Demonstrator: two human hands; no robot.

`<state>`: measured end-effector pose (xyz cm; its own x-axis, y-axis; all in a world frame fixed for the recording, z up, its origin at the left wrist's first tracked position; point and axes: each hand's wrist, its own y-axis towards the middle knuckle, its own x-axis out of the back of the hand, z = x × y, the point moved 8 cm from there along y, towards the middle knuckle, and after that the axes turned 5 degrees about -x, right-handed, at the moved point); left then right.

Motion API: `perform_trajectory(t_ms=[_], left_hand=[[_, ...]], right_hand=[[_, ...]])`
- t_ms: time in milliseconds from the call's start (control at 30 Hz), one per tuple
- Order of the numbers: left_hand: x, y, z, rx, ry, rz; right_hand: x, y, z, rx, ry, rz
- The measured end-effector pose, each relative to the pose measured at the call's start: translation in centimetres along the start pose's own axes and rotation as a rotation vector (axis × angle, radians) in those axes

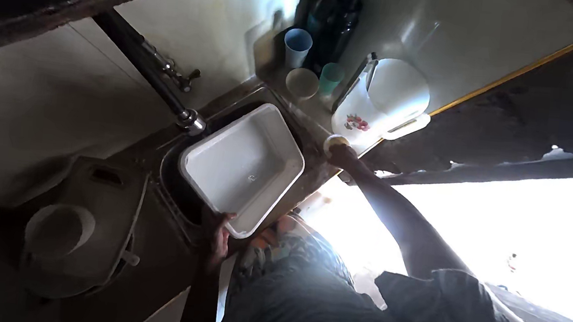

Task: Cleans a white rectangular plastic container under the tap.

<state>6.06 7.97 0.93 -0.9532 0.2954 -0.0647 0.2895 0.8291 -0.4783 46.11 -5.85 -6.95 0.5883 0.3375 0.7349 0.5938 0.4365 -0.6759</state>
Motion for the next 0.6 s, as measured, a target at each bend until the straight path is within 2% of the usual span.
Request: perform_trajectory(t_ms=[133, 233, 300, 367, 433, 467, 533, 567, 600], left_hand=[[1.2, -0.1, 1.1, 0.019, 0.031, -0.032], [1.7, -0.3, 1.6, -0.005, 0.047, -0.016], [1.9, -0.1, 2.2, -0.031, 0.058, -0.006], [2.2, 0.4, 2.6, -0.055, 0.090, 0.005], [2.5, 0.8, 2.6, -0.083, 0.129, 0.012], [2.7, 0.9, 2.4, -0.100, 0.152, 0.005], [3.3, 0.5, 2.5, -0.092, 0.136, 0.011], [3.8, 0.1, 2.9, -0.075, 0.092, -0.013], [4.3, -0.2, 3.4, -0.060, 0.055, -0.048]], right_hand=[[2.9, -2.2, 0.6, -0.022, 0.170, -0.106], [3.1, -5.1, 4.6, 0.116, 0.456, -0.158], [-0.2, -8.3, 9.9, 0.336, 0.615, -0.070], [-4.4, -13.5, 16.8, 0.610, 0.681, 0.031], [-8.3, -18.8, 22.0, 0.749, 0.578, 0.231], [-9.9, -19.6, 22.9, 0.847, 0.540, 0.227], [-12.0, -16.7, 21.4, 0.935, 0.532, 0.056], [-12.4, -13.7, 19.7, 0.918, 0.486, -0.073], [-12.0, -11.0, 18.1, 0.825, 0.367, -0.104]])
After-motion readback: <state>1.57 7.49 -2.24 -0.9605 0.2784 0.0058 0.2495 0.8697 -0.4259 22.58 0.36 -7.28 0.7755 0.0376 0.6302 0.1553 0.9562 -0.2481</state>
